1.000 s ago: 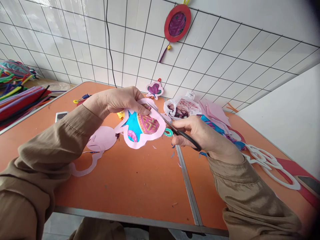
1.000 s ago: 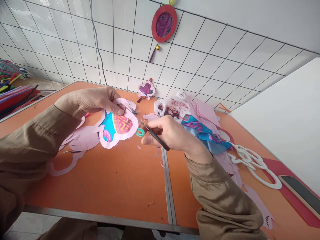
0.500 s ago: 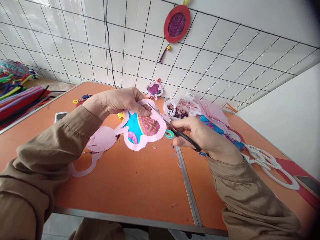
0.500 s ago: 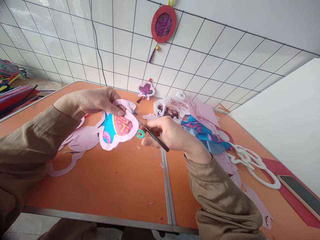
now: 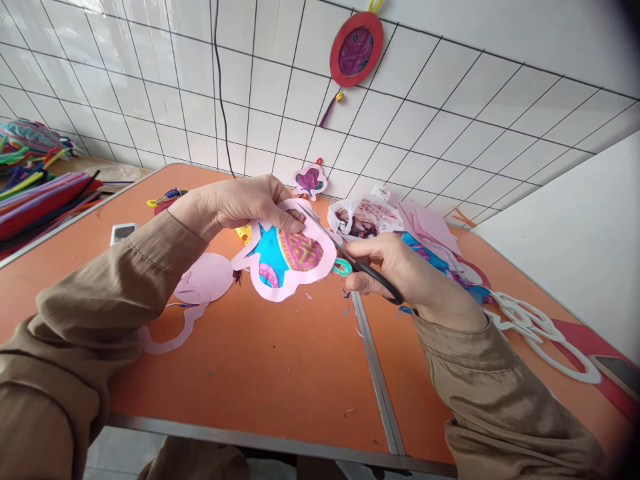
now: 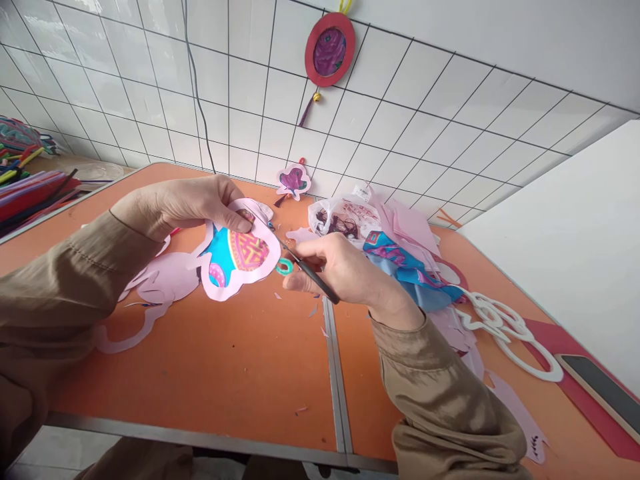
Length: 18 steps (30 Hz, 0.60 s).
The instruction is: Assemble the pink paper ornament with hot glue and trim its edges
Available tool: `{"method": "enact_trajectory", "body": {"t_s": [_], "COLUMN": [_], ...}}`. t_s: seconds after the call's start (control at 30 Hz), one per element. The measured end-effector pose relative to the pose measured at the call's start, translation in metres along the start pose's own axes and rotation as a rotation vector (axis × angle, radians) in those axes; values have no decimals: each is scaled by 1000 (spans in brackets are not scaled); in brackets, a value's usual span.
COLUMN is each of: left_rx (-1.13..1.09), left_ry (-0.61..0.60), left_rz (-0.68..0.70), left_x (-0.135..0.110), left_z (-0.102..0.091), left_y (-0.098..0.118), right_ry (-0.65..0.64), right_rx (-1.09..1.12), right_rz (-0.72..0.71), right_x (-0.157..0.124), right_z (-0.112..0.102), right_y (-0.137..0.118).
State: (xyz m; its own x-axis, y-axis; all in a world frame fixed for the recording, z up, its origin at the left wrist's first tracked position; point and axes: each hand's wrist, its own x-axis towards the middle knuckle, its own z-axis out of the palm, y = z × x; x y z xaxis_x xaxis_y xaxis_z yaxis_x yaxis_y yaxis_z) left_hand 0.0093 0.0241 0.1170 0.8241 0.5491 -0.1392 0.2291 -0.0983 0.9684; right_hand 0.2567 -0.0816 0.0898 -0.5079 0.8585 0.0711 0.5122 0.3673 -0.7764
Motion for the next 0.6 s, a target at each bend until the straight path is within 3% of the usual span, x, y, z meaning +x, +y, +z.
{"method": "enact_trajectory", "body": {"t_s": [0.3,0.6], "left_rx": [-19,-6], "left_ry": [2,-10], "left_rz": [-12,73], "left_x": [0,1], "left_z": [1,3], "left_y": [0,-4], "right_ry": [3,-115], "right_rx": [12,85], "right_rz": [5,-41], "right_x": [-2,1], "right_z": [0,-4], "right_y": [-3,-3]}}
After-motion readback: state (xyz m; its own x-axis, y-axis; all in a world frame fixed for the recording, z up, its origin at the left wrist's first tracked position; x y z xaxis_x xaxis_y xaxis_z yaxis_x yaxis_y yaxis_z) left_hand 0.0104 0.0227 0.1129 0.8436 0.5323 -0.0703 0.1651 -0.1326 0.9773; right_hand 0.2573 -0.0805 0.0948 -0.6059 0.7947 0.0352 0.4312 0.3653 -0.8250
